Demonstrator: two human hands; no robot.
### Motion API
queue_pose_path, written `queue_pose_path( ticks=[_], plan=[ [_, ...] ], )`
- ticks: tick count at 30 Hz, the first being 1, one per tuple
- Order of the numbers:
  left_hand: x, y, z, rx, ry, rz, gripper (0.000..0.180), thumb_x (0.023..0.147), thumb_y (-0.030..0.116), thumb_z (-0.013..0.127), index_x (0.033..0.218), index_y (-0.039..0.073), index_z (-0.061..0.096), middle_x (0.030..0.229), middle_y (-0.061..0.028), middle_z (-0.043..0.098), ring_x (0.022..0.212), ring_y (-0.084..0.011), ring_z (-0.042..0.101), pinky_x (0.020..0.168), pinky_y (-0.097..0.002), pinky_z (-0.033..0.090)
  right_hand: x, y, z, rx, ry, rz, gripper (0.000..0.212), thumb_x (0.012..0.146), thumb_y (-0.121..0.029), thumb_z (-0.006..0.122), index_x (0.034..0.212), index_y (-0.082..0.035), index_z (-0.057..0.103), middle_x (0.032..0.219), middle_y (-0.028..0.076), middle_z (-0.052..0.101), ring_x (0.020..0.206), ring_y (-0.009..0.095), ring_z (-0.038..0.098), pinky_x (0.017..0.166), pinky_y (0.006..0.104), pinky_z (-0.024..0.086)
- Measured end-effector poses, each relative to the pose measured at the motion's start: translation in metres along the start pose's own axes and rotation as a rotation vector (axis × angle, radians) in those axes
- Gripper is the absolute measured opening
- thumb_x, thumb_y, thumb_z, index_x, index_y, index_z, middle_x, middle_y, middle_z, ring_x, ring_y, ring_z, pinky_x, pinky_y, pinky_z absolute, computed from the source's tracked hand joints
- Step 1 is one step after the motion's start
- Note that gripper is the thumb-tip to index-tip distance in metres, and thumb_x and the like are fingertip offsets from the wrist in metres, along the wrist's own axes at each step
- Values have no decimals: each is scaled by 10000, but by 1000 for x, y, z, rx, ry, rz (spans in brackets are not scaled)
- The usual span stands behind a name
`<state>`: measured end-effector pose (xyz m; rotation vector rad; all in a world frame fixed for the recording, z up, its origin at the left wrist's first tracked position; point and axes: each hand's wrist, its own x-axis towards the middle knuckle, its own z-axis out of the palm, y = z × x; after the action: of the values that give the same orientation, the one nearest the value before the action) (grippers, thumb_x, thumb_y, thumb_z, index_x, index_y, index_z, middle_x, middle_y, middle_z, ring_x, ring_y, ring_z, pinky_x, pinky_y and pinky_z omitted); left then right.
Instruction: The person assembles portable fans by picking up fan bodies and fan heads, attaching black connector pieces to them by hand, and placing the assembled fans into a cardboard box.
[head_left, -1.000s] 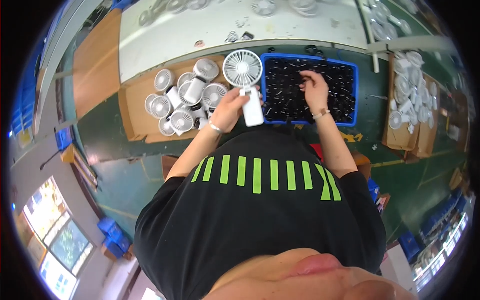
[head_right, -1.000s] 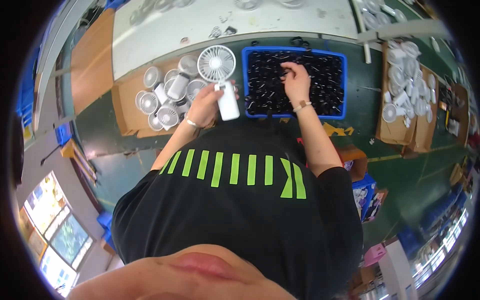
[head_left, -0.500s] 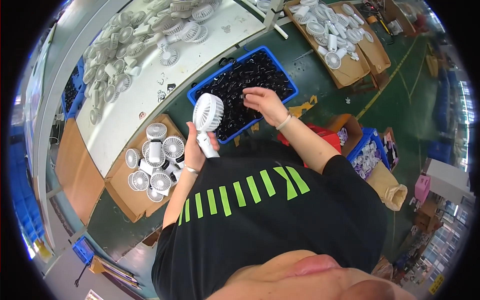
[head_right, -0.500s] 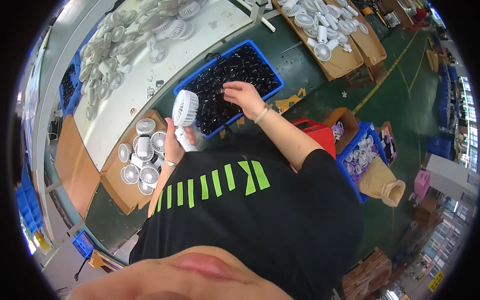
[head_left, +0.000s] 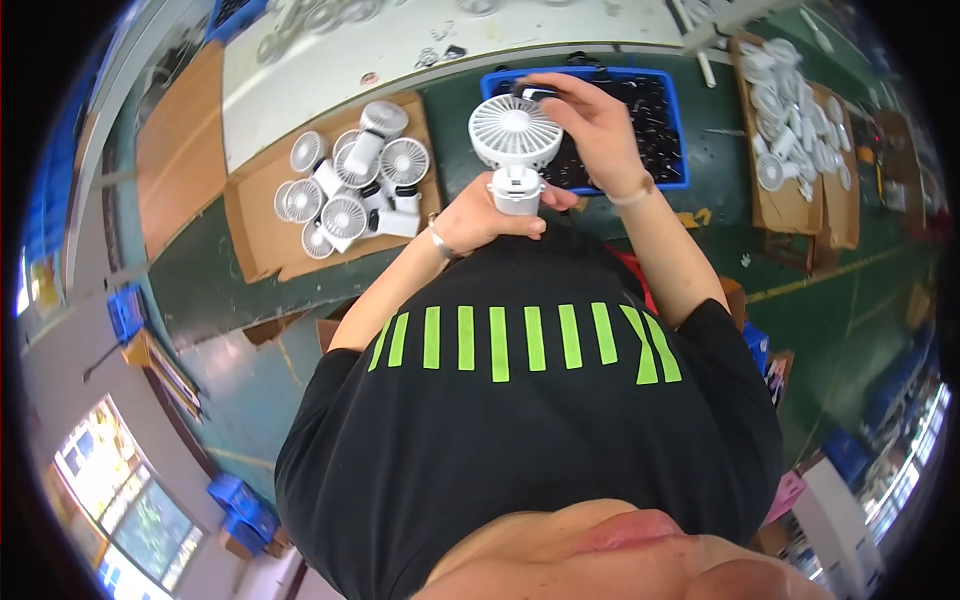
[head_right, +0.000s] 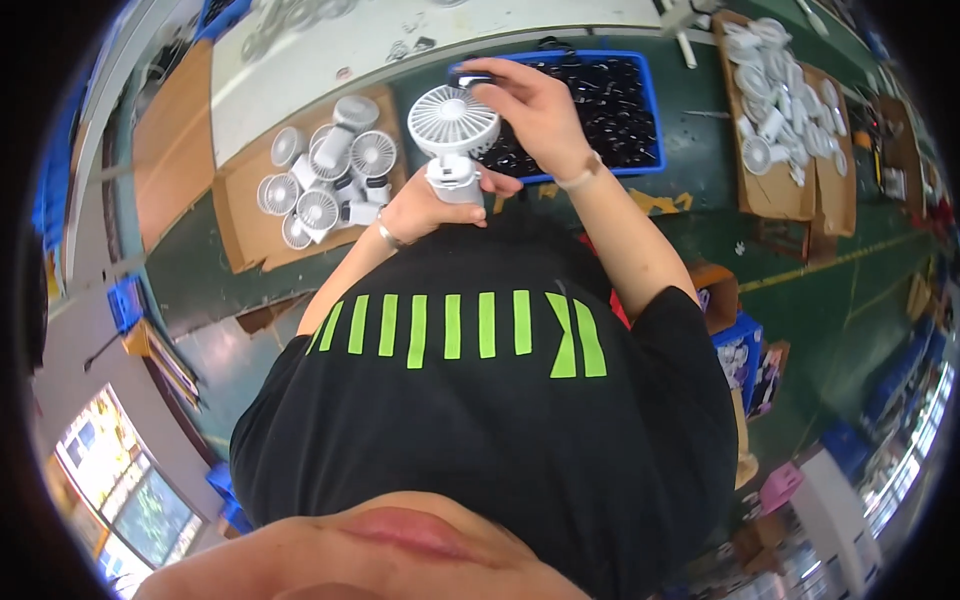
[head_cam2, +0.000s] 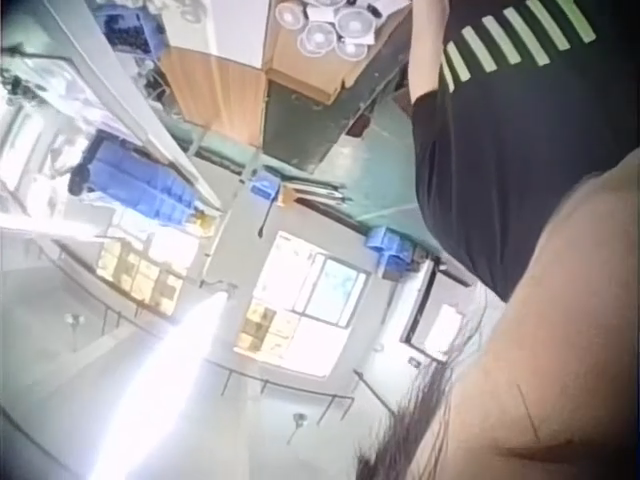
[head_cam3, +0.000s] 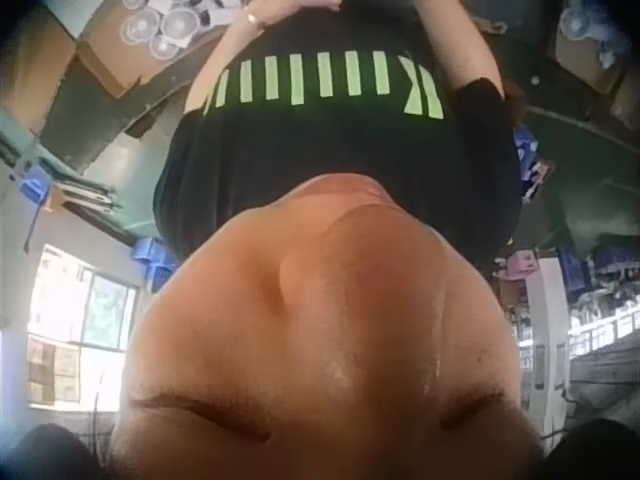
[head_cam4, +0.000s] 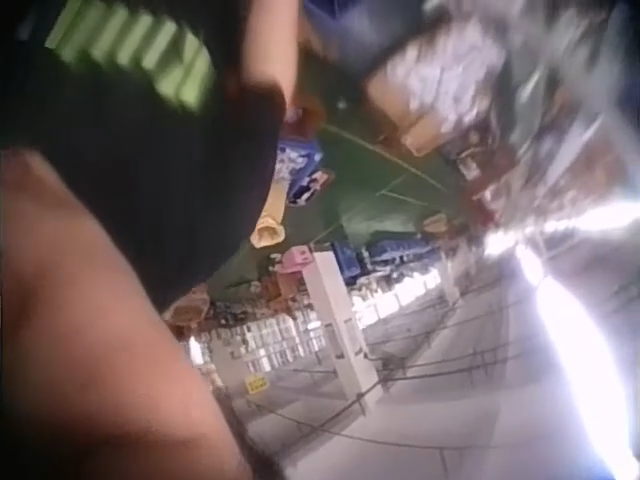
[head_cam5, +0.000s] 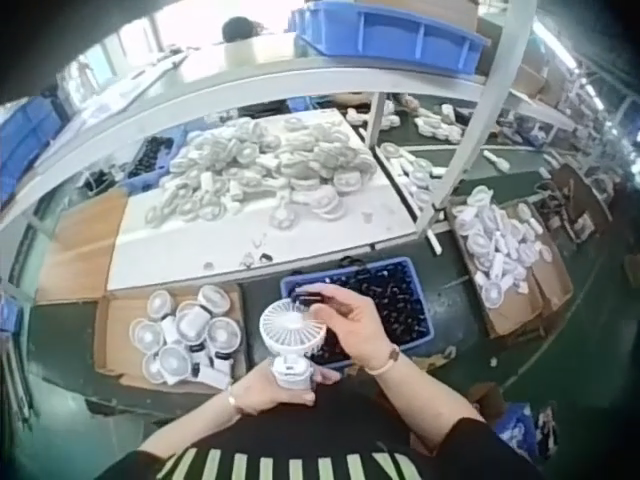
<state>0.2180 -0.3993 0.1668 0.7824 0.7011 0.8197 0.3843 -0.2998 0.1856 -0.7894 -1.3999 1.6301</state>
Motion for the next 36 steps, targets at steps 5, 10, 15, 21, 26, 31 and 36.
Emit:
queue_pose_path(
  ticks=[5,10,15,21,26,31,36],
  plan=[
    [-12,-8,-5,140,131,118,294,917,308,629,979,20,631,807,-48,623,711,-125,610,548,-247,523,-32,3,12,-437,-206,-458,315,798,-50,685,1113,-69,687,1151,68,680,1259,297,518,1088,463,323],
    [-11,-6,-3,-35,228,50,643,949,630,339,1084,44,564,796,-63,627,689,-141,625,497,-238,499,-33,-1,13,-615,-298,-514,375,770,-28,672,1145,-43,665,1234,138,629,1318,347,444,1102,467,297],
    [0,-3,-3,-409,194,55,555,930,587,399,1069,73,558,798,-68,634,691,-163,619,464,-270,455,-49,6,25,-160,73,-167,493,891,-120,549,1348,12,422,1427,156,413,1301,251,426,1044,378,369],
    [5,3,1,-297,324,19,592,926,624,389,997,68,579,798,-59,621,668,-172,604,445,-260,424,-33,32,33,494,-90,655,279,949,-290,530,1114,-66,555,763,-24,547,601,68,499,517,283,461],
    [3,-18,-22,-752,-60,-139,759,869,764,288,1008,65,549,720,-44,553,579,-181,544,341,-263,346,-7,30,38,548,-187,479,437,921,-118,514,1336,-42,402,1247,139,573,1021,222,615,801,313,539],
    [-2,-31,-33,-1102,-434,-212,763,863,761,263,1023,69,542,690,-47,543,515,-183,520,418,-321,424,11,42,30,877,-372,124,609,924,-212,622,1431,-87,308,1377,135,475,1267,288,484,1015,388,448],
    [-3,0,-27,-841,103,-127,663,929,664,342,1173,71,511,754,-25,520,606,-133,499,526,-264,408,17,45,34,430,-29,125,592,889,-138,679,1389,-97,365,1220,48,554,1095,128,529,912,288,456]
  ],
)
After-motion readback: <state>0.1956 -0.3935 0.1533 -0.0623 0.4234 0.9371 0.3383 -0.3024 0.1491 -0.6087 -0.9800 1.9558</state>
